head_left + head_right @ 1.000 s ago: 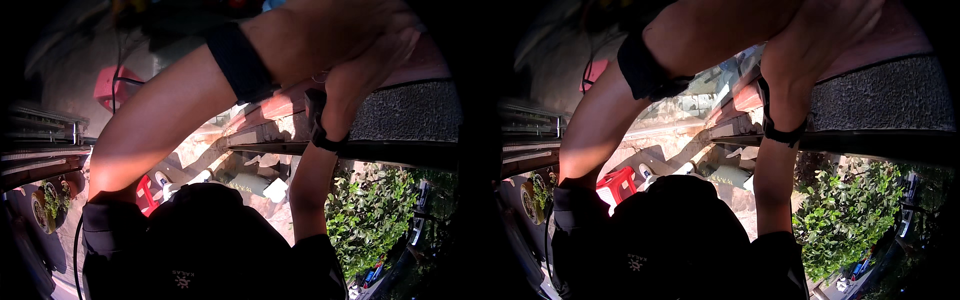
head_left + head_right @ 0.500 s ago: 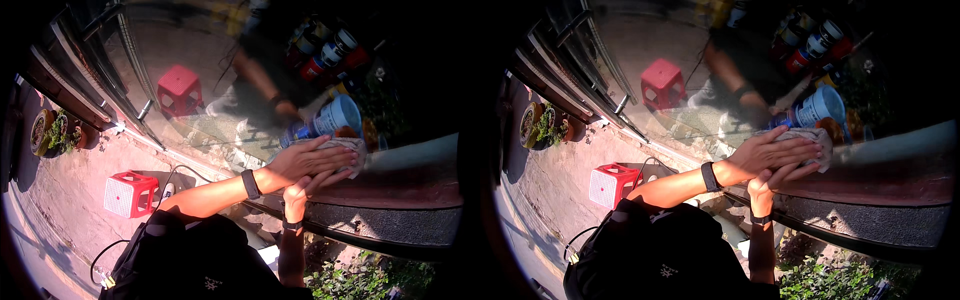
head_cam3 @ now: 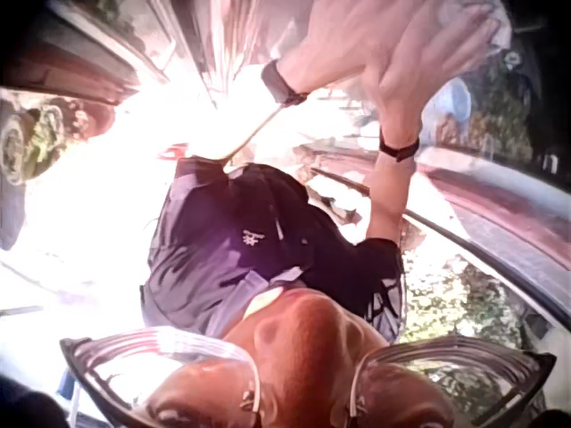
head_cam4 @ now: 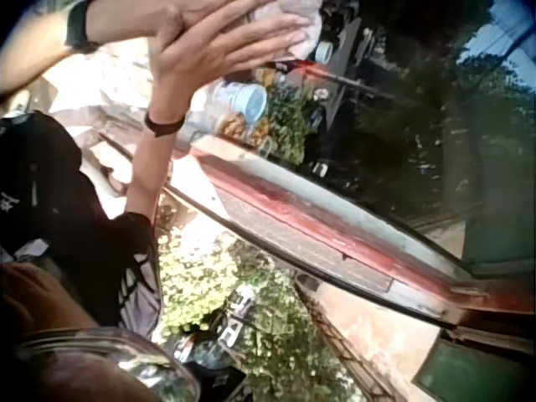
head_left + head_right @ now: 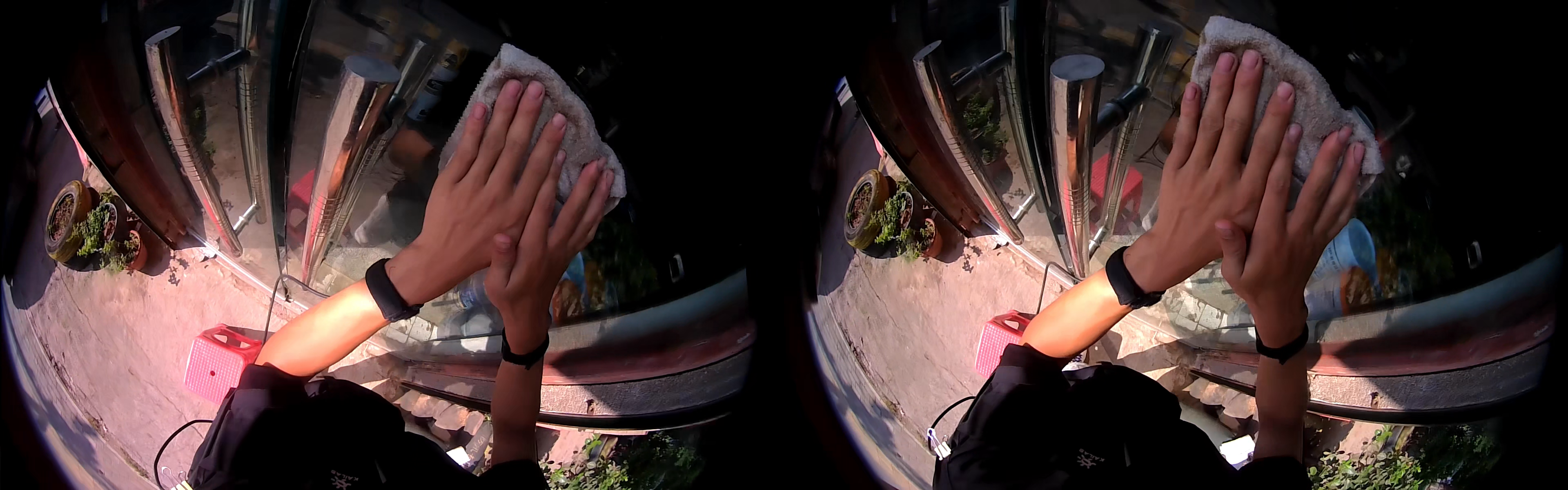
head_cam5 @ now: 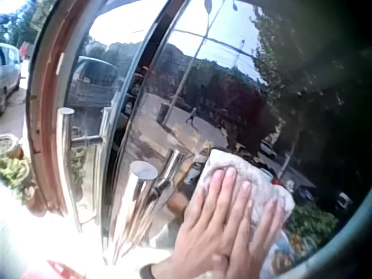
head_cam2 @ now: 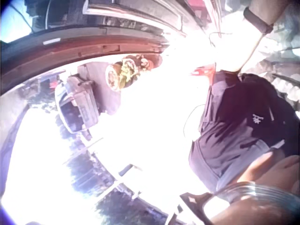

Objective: The person cleans a large glass window and door using a cloth. They wipe the glass surface and the metal frame, moving a red plastic stool to access different areas. The person also folds the cloth and wipes the metal door handle.

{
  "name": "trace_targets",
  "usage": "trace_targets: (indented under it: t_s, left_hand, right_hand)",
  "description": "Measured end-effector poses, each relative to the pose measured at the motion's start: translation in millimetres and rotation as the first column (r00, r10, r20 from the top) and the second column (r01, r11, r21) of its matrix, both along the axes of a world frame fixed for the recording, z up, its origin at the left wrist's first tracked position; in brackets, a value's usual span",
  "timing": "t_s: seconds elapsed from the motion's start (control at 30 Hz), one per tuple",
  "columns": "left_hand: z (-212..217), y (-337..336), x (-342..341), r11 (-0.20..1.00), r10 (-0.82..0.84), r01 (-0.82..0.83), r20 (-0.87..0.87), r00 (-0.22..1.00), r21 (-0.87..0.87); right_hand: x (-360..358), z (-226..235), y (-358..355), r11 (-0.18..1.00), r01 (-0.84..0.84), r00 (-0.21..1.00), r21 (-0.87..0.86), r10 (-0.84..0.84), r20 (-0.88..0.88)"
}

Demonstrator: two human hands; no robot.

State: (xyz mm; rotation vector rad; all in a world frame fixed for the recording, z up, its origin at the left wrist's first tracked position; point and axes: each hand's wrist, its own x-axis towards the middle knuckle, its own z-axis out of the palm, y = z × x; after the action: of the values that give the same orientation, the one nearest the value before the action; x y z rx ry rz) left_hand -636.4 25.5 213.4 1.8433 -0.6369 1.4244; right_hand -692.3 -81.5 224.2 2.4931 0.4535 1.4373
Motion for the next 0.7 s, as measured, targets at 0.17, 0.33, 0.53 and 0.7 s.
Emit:
trace_targets:
  t_s: [0.17, 0.33, 0.53, 0.7]
  left_hand:
    - [72, 61, 25, 0.957, 0.289, -0.279, 0.150, 0.946, -0.083]
    - [116, 119, 35, 0.965, 0.257, -0.261, 0.209, 0.944, -0.008]
    - [102, 185, 44, 0.994, 0.014, -0.019, 0.051, 0.999, 0.106]
    - [34, 189, 24, 0.989, -0.116, 0.142, -0.394, 0.912, 0.038]
  right_hand:
    - [40, 83, 52, 0.970, -0.241, 0.970, -0.021, 0.241, 0.019]
    - [61, 135, 71, 0.955, -0.276, 0.961, -0.107, 0.276, -0.018]
    - [73, 149, 94, 0.868, -0.129, 0.992, -0.479, 0.108, -0.070]
    - [74, 131, 129, 0.776, -0.271, 0.948, -0.569, 0.114, -0.296]
